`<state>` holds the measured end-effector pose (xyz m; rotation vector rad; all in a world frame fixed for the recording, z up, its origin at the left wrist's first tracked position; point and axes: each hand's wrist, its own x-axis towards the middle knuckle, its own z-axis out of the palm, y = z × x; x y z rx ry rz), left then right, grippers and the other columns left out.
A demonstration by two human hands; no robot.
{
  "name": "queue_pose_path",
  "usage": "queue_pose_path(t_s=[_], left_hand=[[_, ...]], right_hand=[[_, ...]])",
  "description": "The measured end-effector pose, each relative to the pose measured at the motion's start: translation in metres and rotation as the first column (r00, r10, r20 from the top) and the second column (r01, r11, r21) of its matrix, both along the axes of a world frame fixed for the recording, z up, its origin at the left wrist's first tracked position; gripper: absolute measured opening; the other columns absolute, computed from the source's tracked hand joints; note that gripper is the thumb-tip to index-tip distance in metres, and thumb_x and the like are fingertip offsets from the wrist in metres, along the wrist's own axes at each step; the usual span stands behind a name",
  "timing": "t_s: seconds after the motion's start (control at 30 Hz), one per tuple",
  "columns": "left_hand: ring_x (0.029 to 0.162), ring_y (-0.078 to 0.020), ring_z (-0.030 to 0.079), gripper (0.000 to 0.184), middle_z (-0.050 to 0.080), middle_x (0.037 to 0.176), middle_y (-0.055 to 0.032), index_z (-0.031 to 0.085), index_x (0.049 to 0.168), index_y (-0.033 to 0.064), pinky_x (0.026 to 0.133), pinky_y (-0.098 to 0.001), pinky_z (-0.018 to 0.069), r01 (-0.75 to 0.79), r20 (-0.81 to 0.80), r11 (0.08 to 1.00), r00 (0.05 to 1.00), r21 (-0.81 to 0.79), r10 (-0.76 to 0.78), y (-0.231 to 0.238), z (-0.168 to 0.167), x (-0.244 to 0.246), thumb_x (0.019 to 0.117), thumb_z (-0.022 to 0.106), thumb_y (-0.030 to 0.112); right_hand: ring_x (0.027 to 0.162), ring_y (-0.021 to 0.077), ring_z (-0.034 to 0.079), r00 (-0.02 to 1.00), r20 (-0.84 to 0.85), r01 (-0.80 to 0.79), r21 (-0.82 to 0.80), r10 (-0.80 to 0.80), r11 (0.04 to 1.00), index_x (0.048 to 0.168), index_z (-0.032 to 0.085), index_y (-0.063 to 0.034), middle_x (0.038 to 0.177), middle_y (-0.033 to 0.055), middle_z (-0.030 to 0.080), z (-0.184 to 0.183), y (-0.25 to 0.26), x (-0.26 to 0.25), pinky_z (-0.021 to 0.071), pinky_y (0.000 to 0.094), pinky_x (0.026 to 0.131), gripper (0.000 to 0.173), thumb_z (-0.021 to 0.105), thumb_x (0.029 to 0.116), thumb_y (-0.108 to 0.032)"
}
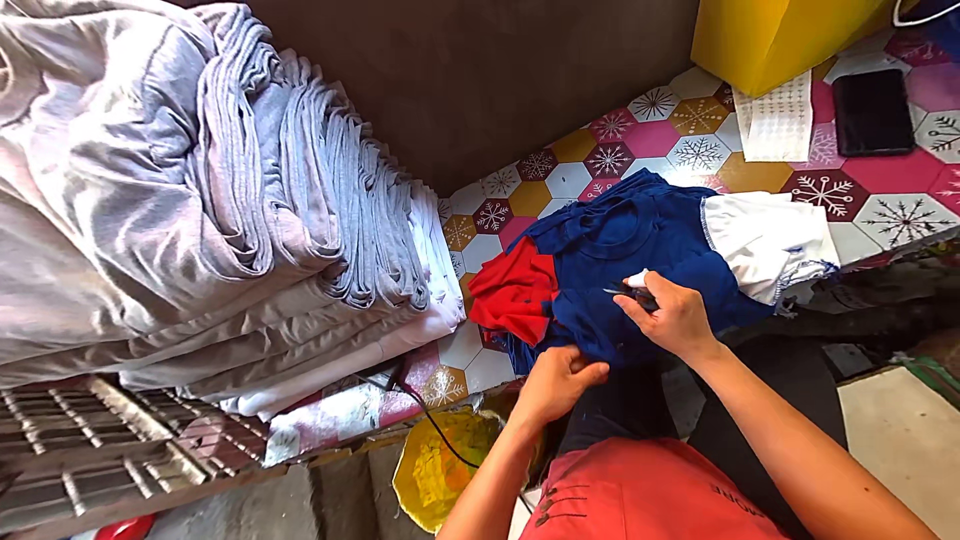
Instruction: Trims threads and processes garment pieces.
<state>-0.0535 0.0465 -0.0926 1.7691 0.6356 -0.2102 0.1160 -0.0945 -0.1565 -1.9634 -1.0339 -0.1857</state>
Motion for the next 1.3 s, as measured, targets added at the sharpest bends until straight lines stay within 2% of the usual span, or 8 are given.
queue_pose_path(t_s=[0.07, 0.2, 0.43, 0.6, 0.7, 0.83, 1.0, 1.3], left_hand=[[0.083, -0.0217, 0.073, 0.041, 0.075, 0.086, -0.009, 0.073, 0.098, 0.0015, 0.084, -0.0484, 0.0577, 0.18, -0.122, 0.923, 0.982, 0.34, -0.146, 0.016, 0.015, 0.003, 0.0977, 0.067, 0.042], [0.095, -0.0311, 0.07, 0.029, 0.072, 0.101, -0.0168, 0.071, 0.111, 0.0002, 0.087, -0.0531, 0.0554, -0.083, 0.152, 0.696, 0.988, 0.713, -0.038, 0.043, 0.028, 0.065, 0.1044, 0.058, 0.025], [0.113, -0.0478, 0.063, 0.054, 0.061, 0.126, -0.0321, 0.054, 0.135, -0.0075, 0.093, -0.0629, 0.0511, 0.103, -0.164, 0.64, 0.986, 0.761, 0.036, 0.081, -0.013, 0.189, 0.0942, 0.067, 0.025], [0.096, -0.0408, 0.07, 0.027, 0.069, 0.106, -0.0235, 0.063, 0.12, -0.0026, 0.08, -0.0593, 0.0568, -0.147, 0.251, 0.549, 0.961, 0.823, -0.118, 0.07, -0.005, 0.121, 0.0943, 0.06, 0.005], [0.1, -0.0282, 0.072, 0.019, 0.073, 0.106, -0.0165, 0.072, 0.107, -0.0018, 0.087, -0.0459, 0.0593, -0.298, 0.505, 0.559, 0.823, 0.774, -0.26, 0.045, -0.013, 0.081, 0.0904, 0.064, 0.004], [0.103, -0.0155, 0.071, 0.015, 0.074, 0.106, -0.0134, 0.072, 0.101, -0.006, 0.091, -0.0313, 0.0596, -0.428, 0.786, 0.839, 0.618, 0.337, 0.0, 0.018, -0.018, 0.059, 0.089, 0.062, -0.006], [0.076, -0.0076, 0.068, 0.02, 0.072, 0.086, -0.0006, 0.055, 0.115, 0.0099, 0.072, -0.0279, 0.0573, -0.189, 0.44, 0.904, 0.823, -0.383, 0.358, 0.04, 0.004, 0.056, 0.0977, 0.058, -0.001], [0.074, -0.0052, 0.07, 0.022, 0.075, 0.085, -0.0024, 0.059, 0.116, 0.0051, 0.072, -0.0245, 0.0574, -0.232, 0.457, 0.95, 0.836, -0.207, 0.304, 0.019, 0.02, 0.051, 0.0957, 0.066, 0.0]], right_hand=[[0.078, 0.0353, 0.073, 0.999, -0.045, -0.037, -0.182, 0.03, 0.983, 0.108, 0.072, 0.0018, 0.093, 0.0183, 0.074, -0.021, 0.0, 0.009, 0.0569, 0.0563, 0.064, 0.044, 0.068, 0.096, -0.04], [0.072, 0.0342, 0.074, 0.998, 0.05, -0.021, -0.218, 0.033, 0.976, 0.105, 0.074, -0.001, 0.091, 0.0159, 0.075, -0.037, 0.004, 0.006, 0.0562, 0.0532, 0.057, 0.038, 0.07, 0.0936, -0.038], [0.076, 0.0302, 0.075, 0.995, 0.096, -0.005, -0.169, 0.021, 0.986, 0.106, 0.075, -0.0035, 0.095, 0.0129, 0.076, -0.043, 0.001, 0.006, 0.0585, 0.0483, 0.06, 0.029, 0.066, 0.0947, -0.028], [0.067, 0.0283, 0.069, 0.991, -0.102, 0.093, 0.067, -0.086, 0.993, 0.117, 0.07, 0.0068, 0.08, 0.0159, 0.071, -0.029, 0.004, 0.009, 0.0579, 0.046, 0.064, 0.032, 0.067, 0.0919, -0.012], [0.063, 0.0278, 0.063, 0.995, -0.102, 0.022, 0.084, -0.013, 0.996, 0.133, 0.063, 0.0047, 0.074, 0.0144, 0.066, -0.002, 0.016, 0.018, 0.0546, 0.0467, 0.063, 0.047, 0.07, 0.0925, -0.017], [0.081, 0.0139, 0.07, 0.907, -0.358, -0.195, 0.115, 0.223, 0.974, 0.102, 0.074, -0.0019, 0.088, 0.0073, 0.073, 0.03, 0.012, 0.023, 0.0582, 0.0355, 0.078, 0.015, 0.068, 0.0953, -0.014], [0.045, -0.0041, 0.035, 0.529, -0.75, -0.052, 0.438, 0.397, 0.898, 0.074, 0.057, -0.0213, 0.052, -0.0148, 0.043, 0.054, -0.001, 0.025, 0.0322, 0.0144, 0.047, 0.027, 0.056, 0.0981, -0.011], [0.072, -0.002, 0.06, 0.873, -0.486, 0.13, 0.152, -0.041, 0.98, 0.102, 0.072, -0.0035, 0.087, -0.0006, 0.07, 0.07, 0.005, -0.01, 0.0522, 0.0191, 0.068, 0.013, 0.068, 0.0972, -0.015]])
